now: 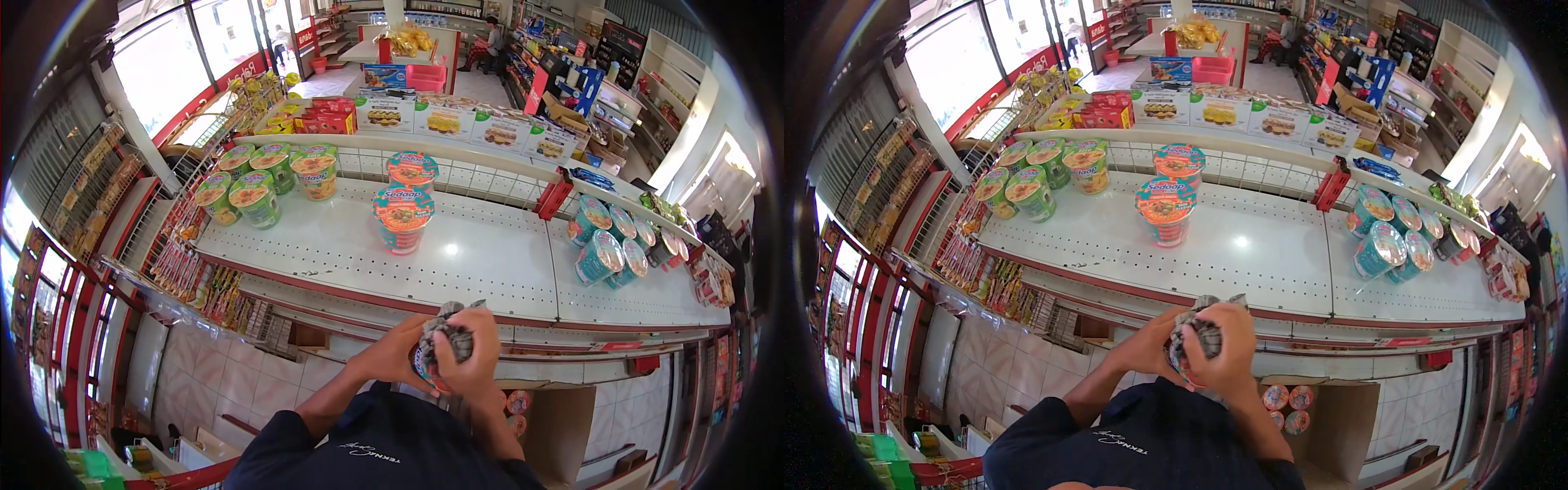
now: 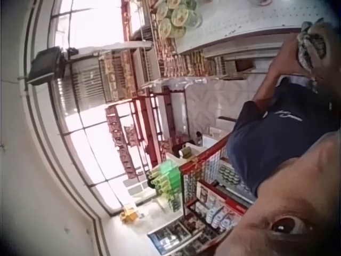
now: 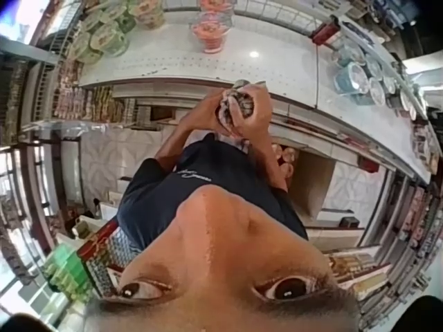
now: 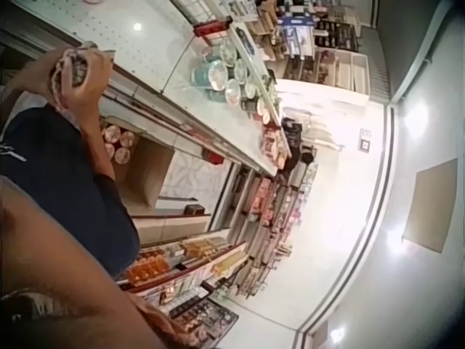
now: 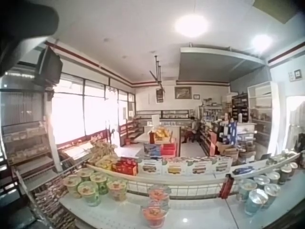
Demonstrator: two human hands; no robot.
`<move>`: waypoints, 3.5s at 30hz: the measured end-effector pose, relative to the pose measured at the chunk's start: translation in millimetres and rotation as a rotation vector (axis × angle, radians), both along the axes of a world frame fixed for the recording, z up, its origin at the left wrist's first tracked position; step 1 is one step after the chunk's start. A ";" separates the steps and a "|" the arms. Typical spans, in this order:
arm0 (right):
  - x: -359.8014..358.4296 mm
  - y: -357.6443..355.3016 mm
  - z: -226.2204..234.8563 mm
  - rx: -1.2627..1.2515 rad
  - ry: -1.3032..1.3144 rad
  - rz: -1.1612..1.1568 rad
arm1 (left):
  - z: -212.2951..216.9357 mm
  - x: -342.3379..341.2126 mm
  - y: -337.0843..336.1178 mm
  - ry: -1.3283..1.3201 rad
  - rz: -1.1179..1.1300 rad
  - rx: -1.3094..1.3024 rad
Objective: Removing cup noodles from a cardboard box and placing them onto a grocery store shelf.
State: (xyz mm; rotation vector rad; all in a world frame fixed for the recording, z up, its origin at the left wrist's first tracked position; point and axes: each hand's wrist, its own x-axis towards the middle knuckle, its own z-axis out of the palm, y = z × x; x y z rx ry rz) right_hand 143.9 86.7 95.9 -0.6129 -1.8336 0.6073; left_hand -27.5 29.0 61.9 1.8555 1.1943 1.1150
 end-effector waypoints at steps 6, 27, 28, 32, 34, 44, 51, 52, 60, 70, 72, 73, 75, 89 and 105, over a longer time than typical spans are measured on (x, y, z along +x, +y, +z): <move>-0.8 -15.7 -5.8 0.151 -0.134 0.129 | -0.3 -24.4 1.4 -0.038 0.118 0.027; 14.1 -19.6 -17.9 0.096 -0.316 0.259 | -8.6 -25.8 3.9 -0.007 0.201 0.147; 19.0 -14.2 -20.4 0.082 -0.319 0.279 | -8.4 -23.3 1.9 -0.008 0.202 0.147; 25.6 0.6 -22.5 -0.089 -0.269 0.277 | -13.2 -13.6 -5.8 -0.100 0.142 0.106; 20.3 2.6 -21.3 -0.116 -0.275 0.252 | -15.2 -8.2 -10.8 -0.081 0.137 0.035; 2.0 -26.7 -7.7 0.017 -0.354 0.340 | -18.4 -39.2 -14.0 -0.135 0.192 0.103; 13.7 -14.4 -18.0 0.116 -0.487 0.443 | -28.2 -43.2 -22.9 -0.368 0.209 -0.028; 16.5 -11.3 -18.8 0.175 -0.507 0.449 | -27.8 -43.6 -23.7 -0.369 0.210 -0.029; 34.6 6.9 1.1 -0.412 -0.257 0.098 | -23.2 -42.1 -23.4 -0.295 0.255 -0.085; -17.8 -33.0 -1.0 0.115 -0.445 0.355 | -38.2 -48.1 -17.3 -0.047 0.226 0.057; -18.7 -21.9 -0.5 0.120 -0.472 0.393 | -37.7 -46.5 -24.4 -0.422 0.171 -0.125; -18.9 -12.3 -1.5 0.141 -0.448 0.427 | -33.1 -42.0 -27.3 -0.421 0.171 -0.124; -22.1 1.5 -0.6 0.154 -0.422 0.404 | -24.0 -30.8 -29.1 -0.492 0.154 -0.157; -16.5 -17.6 9.0 -0.187 -0.361 0.618 | -50.8 -63.8 -16.0 -0.291 0.246 0.040; 4.2 13.2 -14.3 0.086 -0.586 0.530 | -43.2 -60.6 -13.6 -0.429 0.251 -0.057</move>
